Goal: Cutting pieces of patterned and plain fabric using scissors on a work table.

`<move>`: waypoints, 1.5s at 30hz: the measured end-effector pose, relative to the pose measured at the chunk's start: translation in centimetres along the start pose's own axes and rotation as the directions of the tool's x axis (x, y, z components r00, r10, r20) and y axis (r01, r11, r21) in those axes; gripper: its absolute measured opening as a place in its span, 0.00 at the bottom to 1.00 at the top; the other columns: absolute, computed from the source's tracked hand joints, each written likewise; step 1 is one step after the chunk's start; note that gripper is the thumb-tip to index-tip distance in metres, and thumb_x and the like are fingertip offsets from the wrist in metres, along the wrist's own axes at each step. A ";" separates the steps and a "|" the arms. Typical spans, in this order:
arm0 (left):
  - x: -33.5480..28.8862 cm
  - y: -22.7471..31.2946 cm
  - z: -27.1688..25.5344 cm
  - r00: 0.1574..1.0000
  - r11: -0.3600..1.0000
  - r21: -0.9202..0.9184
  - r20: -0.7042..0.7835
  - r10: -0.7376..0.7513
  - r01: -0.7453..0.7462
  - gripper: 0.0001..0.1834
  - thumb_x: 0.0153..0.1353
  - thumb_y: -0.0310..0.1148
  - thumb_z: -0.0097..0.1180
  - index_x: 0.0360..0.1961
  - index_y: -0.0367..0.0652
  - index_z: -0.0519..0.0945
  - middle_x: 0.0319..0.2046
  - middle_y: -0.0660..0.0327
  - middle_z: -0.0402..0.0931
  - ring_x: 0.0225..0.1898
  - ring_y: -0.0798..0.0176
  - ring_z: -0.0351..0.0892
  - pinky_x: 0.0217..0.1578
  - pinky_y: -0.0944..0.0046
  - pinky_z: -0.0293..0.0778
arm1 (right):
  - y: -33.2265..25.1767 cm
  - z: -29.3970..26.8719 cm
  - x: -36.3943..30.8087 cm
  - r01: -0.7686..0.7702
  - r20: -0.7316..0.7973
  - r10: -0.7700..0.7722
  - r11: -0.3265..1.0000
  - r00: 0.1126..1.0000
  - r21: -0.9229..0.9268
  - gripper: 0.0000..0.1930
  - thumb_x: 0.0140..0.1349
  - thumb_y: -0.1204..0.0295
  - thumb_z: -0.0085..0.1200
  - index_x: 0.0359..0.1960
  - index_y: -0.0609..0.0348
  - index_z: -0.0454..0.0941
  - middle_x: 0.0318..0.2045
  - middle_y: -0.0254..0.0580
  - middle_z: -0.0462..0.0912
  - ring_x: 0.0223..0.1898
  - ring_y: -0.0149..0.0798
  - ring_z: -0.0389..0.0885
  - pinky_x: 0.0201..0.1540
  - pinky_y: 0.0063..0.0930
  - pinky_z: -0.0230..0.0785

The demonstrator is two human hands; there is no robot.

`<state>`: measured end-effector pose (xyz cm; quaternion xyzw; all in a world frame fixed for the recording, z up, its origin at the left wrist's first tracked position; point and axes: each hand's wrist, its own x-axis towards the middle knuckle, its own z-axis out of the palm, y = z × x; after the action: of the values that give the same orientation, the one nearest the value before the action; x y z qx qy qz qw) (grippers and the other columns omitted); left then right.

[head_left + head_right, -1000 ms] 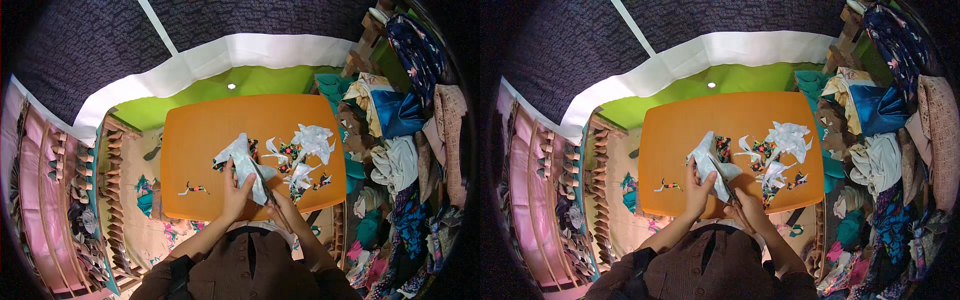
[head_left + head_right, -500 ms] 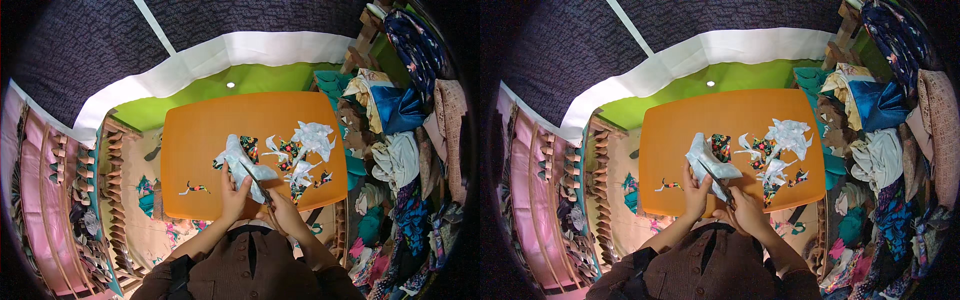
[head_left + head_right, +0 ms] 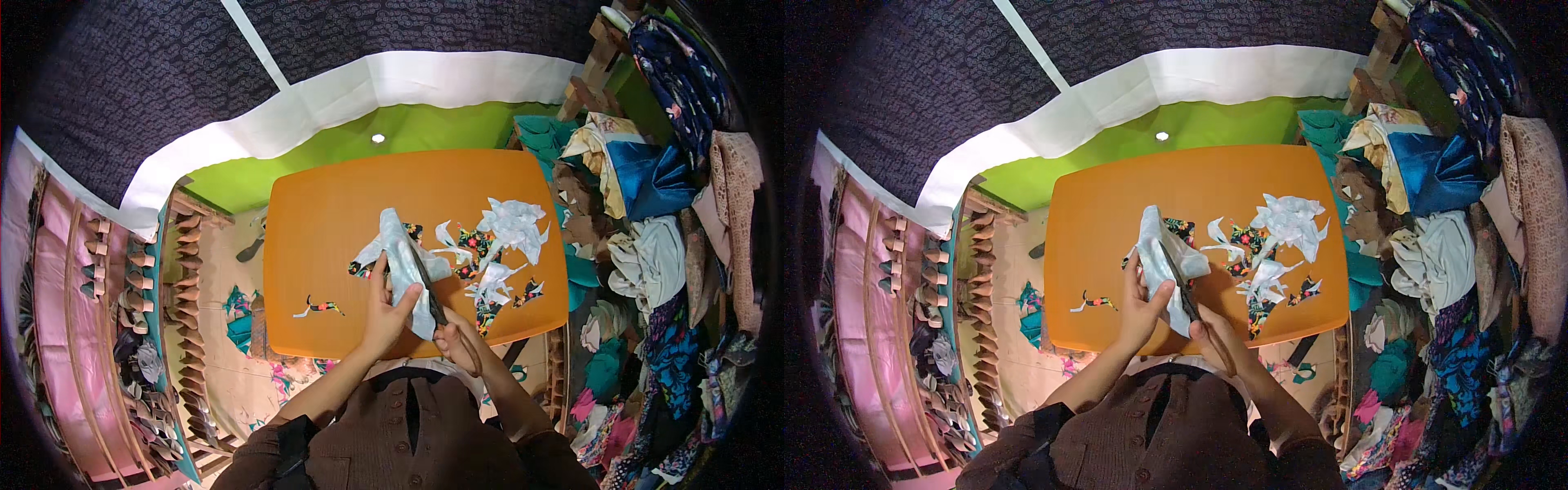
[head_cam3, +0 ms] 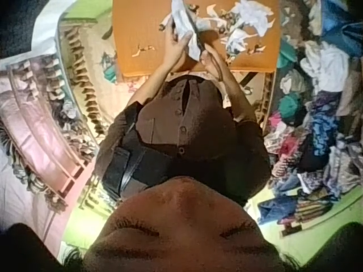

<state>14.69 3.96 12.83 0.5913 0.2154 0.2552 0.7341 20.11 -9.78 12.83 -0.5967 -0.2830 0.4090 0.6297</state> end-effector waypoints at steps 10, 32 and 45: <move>0.3 0.4 -0.2 1.000 0.999 0.030 0.000 -0.031 0.031 0.35 0.53 0.24 0.50 0.58 0.38 0.44 0.39 0.56 0.69 0.38 0.69 0.70 0.37 0.70 0.67 | 0.4 0.1 0.1 -0.143 0.097 0.125 0.967 0.987 0.210 0.27 0.56 0.43 0.34 0.33 0.59 0.64 0.20 0.27 0.60 0.21 0.22 0.55 0.21 0.15 0.50; 4.3 0.6 -2.5 0.868 0.610 -0.618 0.368 -0.334 0.496 0.25 0.61 0.30 0.36 0.59 0.51 0.48 0.42 0.54 0.68 0.42 0.62 0.71 0.41 0.61 0.71 | -2.1 -3.8 4.6 0.001 -0.300 0.186 0.848 0.936 0.530 0.11 0.56 0.66 0.47 0.32 0.54 0.58 0.13 0.27 0.59 0.11 0.21 0.53 0.11 0.17 0.46; 1.4 -1.3 -3.9 0.989 0.983 0.153 -0.122 -0.087 0.106 0.10 0.57 0.29 0.44 0.38 0.37 0.71 0.29 0.64 0.67 0.34 0.71 0.65 0.39 0.72 0.61 | -3.0 -0.5 6.8 0.155 -0.404 0.117 0.801 0.907 0.579 0.14 0.49 0.81 0.52 0.30 0.53 0.58 0.15 0.26 0.60 0.10 0.20 0.55 0.12 0.14 0.48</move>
<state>13.53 7.59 10.74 0.6213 0.3054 0.2348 0.6824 24.50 -4.13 14.80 -0.4380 -0.0028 0.3324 0.8353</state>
